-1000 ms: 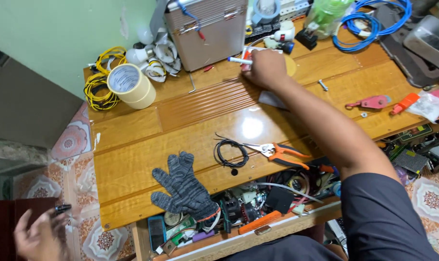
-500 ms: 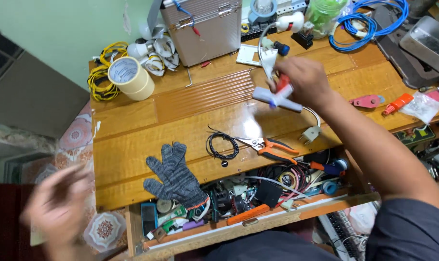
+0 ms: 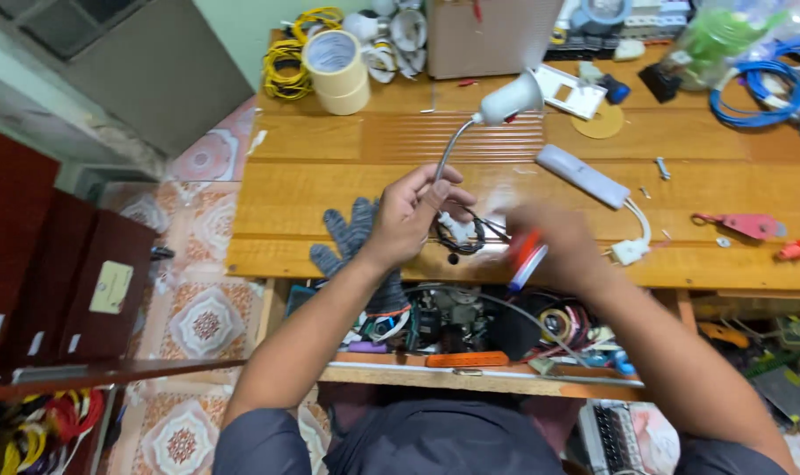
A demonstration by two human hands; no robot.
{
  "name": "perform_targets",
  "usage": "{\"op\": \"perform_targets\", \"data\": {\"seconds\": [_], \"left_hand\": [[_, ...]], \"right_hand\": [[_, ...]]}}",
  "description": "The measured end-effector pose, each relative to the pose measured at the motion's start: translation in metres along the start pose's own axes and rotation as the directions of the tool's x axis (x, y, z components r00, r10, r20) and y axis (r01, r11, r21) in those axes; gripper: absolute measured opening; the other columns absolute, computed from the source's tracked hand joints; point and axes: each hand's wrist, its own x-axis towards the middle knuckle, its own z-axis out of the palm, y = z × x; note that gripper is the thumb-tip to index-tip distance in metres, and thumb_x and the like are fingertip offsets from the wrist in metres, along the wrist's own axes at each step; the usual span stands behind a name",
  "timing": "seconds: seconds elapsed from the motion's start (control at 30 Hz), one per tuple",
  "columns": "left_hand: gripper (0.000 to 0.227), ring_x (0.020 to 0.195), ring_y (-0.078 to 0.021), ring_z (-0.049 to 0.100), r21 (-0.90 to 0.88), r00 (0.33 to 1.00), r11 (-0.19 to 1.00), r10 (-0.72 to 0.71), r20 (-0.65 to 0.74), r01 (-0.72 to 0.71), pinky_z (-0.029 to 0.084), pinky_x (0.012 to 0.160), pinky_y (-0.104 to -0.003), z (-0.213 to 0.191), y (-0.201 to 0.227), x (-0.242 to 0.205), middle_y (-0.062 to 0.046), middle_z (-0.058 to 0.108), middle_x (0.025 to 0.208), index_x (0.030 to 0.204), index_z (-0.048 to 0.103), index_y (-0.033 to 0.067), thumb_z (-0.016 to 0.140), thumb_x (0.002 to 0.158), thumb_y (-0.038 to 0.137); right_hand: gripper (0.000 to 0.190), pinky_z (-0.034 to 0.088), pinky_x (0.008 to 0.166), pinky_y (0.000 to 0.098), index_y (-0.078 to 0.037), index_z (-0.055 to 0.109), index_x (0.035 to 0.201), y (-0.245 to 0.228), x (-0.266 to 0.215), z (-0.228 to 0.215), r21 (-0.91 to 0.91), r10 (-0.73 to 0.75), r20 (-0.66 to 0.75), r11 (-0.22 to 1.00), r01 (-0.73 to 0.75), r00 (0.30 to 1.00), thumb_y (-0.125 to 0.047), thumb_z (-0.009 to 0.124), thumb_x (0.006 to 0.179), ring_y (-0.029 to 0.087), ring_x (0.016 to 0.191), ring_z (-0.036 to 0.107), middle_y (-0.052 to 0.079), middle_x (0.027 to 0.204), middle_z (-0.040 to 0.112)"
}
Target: Assembling a small electrical component using a screwdriver and pliers on a workbench
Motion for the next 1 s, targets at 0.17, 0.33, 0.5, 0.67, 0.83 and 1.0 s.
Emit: {"op": "perform_targets", "data": {"seconds": [0.17,0.33,0.5,0.67,0.83,1.0], "left_hand": [[0.022,0.099,-0.0208,0.077,0.361,0.988,0.923,0.154,-0.027,-0.134,0.062,0.088,-0.031,-0.038,0.032,-0.017,-0.012,0.076,0.102,0.116,0.063,0.0008,0.057,0.106,0.02],[0.031,0.096,-0.0285,0.077,0.258,0.95,0.92,0.31,-0.015,-0.296,0.066,0.081,-0.037,-0.055,0.043,-0.004,-0.016,0.075,0.104,0.109,0.062,0.0041,0.055,0.108,0.034],[0.049,0.099,-0.0431,0.073,-0.578,0.998,0.816,0.01,0.066,0.03,0.064,0.075,-0.041,-0.088,-0.015,0.029,-0.032,0.071,0.104,0.102,0.065,-0.0084,0.053,0.099,0.039],[0.037,0.093,-0.0283,0.073,-0.207,0.953,0.931,0.283,-0.106,-0.299,0.062,0.087,-0.044,-0.083,-0.042,0.017,-0.022,0.074,0.104,0.124,0.064,0.0002,0.079,0.091,0.007],[0.03,0.055,-0.0135,0.069,0.312,0.993,0.95,0.061,-0.097,-0.028,0.058,0.048,-0.026,-0.074,-0.028,0.006,-0.005,0.069,0.087,0.125,0.065,0.0063,0.054,0.107,0.027],[0.024,0.046,-0.0142,0.066,0.391,0.997,0.919,-0.03,-0.071,0.056,0.054,0.038,-0.026,-0.07,-0.032,-0.002,-0.006,0.07,0.086,0.12,0.067,0.0074,0.049,0.107,0.017]], "right_hand": [[0.049,0.052,0.085,0.0442,-0.023,0.07,0.13,0.068,0.017,-0.049,-0.307,0.811,0.241,0.585,-0.751,0.533,-0.03,0.074,0.082,0.036,0.098,0.072,0.014,0.103,0.079],[0.062,0.04,0.064,0.0487,-0.007,0.067,0.094,0.173,-0.025,-0.072,-0.575,0.888,0.179,0.444,-0.687,0.424,-0.069,0.074,0.094,0.045,0.077,0.065,0.022,0.083,0.072],[0.065,0.051,0.084,0.0493,-0.009,0.077,0.132,0.209,-0.06,-0.057,-0.63,0.837,0.151,0.491,-0.602,0.525,-0.061,0.076,0.092,0.043,0.107,0.07,0.022,0.114,0.079],[0.058,0.049,0.101,0.0466,-0.002,0.077,0.139,0.136,-0.04,-0.059,-0.632,0.558,0.036,0.655,-0.413,0.829,-0.036,0.084,0.093,0.043,0.118,0.063,0.027,0.138,0.066],[0.047,0.06,0.088,0.0377,0.008,0.065,0.133,-0.029,0.061,-0.057,0.069,0.257,0.013,0.964,-0.257,0.966,-0.009,0.087,0.095,0.028,0.098,0.071,0.024,0.122,0.072],[0.069,0.056,0.089,0.0328,0.003,0.053,0.142,-0.086,0.071,-0.029,0.205,0.211,-0.041,0.958,-0.198,0.977,-0.017,0.091,0.088,0.018,0.087,0.068,0.016,0.123,0.067]]}}
